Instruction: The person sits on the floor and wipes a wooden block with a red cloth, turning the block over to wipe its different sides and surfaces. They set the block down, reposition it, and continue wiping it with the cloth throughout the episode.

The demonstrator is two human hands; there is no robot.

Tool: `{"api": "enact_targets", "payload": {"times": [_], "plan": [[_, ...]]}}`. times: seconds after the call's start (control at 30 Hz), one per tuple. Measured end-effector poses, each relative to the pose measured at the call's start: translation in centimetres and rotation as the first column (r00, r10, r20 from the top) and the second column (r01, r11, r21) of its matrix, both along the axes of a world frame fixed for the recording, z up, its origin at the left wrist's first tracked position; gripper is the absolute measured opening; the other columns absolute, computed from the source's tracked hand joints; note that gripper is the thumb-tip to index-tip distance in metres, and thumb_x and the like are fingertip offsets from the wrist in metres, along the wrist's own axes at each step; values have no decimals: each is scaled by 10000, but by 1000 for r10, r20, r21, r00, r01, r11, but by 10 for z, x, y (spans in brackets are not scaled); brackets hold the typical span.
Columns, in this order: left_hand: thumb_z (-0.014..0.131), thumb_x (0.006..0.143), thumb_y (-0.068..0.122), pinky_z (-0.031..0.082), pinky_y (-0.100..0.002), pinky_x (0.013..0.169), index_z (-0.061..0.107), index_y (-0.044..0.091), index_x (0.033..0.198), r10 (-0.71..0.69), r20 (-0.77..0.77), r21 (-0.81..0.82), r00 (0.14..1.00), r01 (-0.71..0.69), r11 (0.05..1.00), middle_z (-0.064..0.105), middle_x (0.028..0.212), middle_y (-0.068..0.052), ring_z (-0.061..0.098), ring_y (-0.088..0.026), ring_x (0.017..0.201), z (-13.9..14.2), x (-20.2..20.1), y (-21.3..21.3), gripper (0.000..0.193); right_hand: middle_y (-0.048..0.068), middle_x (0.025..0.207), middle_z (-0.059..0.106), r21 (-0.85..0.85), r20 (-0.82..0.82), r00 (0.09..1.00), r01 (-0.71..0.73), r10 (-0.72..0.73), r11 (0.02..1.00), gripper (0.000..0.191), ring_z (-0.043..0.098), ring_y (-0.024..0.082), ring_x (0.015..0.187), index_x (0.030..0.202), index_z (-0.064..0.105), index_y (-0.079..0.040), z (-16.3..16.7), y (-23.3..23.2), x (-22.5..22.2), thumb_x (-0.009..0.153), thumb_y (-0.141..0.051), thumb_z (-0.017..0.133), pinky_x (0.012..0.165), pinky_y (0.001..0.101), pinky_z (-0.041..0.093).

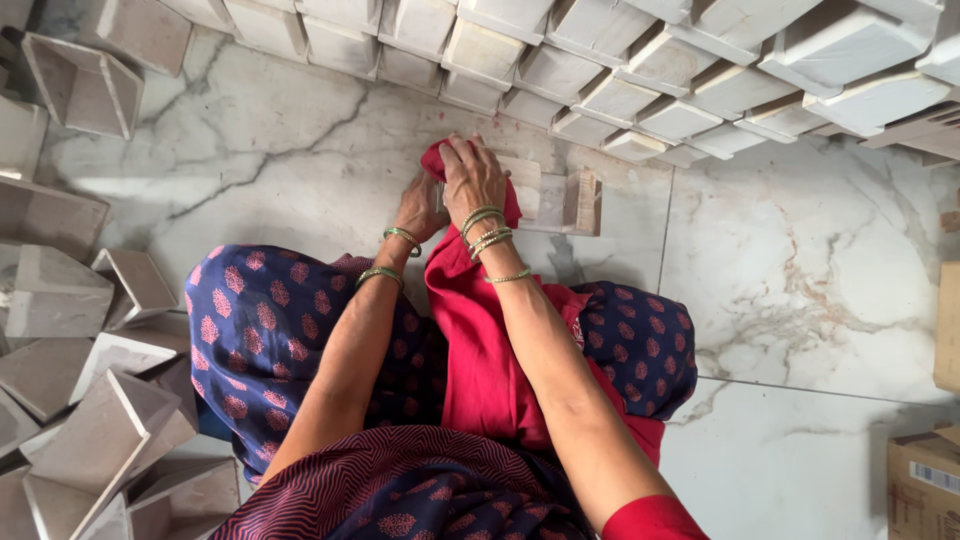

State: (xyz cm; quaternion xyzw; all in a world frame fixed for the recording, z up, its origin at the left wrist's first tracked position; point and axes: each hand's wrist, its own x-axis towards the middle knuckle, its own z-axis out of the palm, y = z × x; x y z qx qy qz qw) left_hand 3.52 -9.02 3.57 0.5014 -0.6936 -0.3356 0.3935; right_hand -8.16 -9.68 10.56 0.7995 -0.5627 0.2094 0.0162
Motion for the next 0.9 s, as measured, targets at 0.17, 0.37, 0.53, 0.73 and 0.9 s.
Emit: {"api": "enact_targets", "payload": {"times": [0.17,0.37,0.53,0.73,0.9], "plan": [[756,899,269,452,-455,1137,461,112,1486,-30,96,-39,995,34,999,570,1473,-173,540,-410,1363,-14,-1,-4,676,111,1382,635,-79,12,994,-110,111,991,414,561,388,1323,1273,675,-58,-2,51,-4,869,-10,599,1095,482,476],[859,774,273,411,-477,1134,345,88,1557,-19,-80,11,997,20,1000,513,1492,-210,490,-441,1361,2,0,1,955,114,1352,695,18,288,958,-7,2,1000,515,659,281,1265,1282,717,-88,12,73,-53,856,127,524,1114,373,539],[882,565,161,414,-469,1134,366,96,1523,-50,-114,86,992,60,994,536,1454,-182,481,-429,1344,15,2,3,1090,149,1346,659,-93,282,941,220,-186,971,429,616,320,1259,1283,681,-45,10,20,-73,855,-20,694,1078,422,489],[859,932,194,435,-443,1240,432,105,1494,-61,62,-97,996,67,993,547,1500,-180,506,-397,1399,-21,-4,-9,711,99,1357,662,-85,203,978,69,-51,994,445,589,339,1322,1253,679,-67,-14,22,1,821,41,667,1128,440,482],[913,703,200,431,-441,1129,349,82,1494,-52,3,-7,999,52,999,521,1457,-205,504,-412,1330,-19,-2,-7,978,98,1422,635,-68,198,980,8,6,998,574,564,323,1367,1332,669,-78,-7,26,-22,801,129,602,1153,412,466]]}}
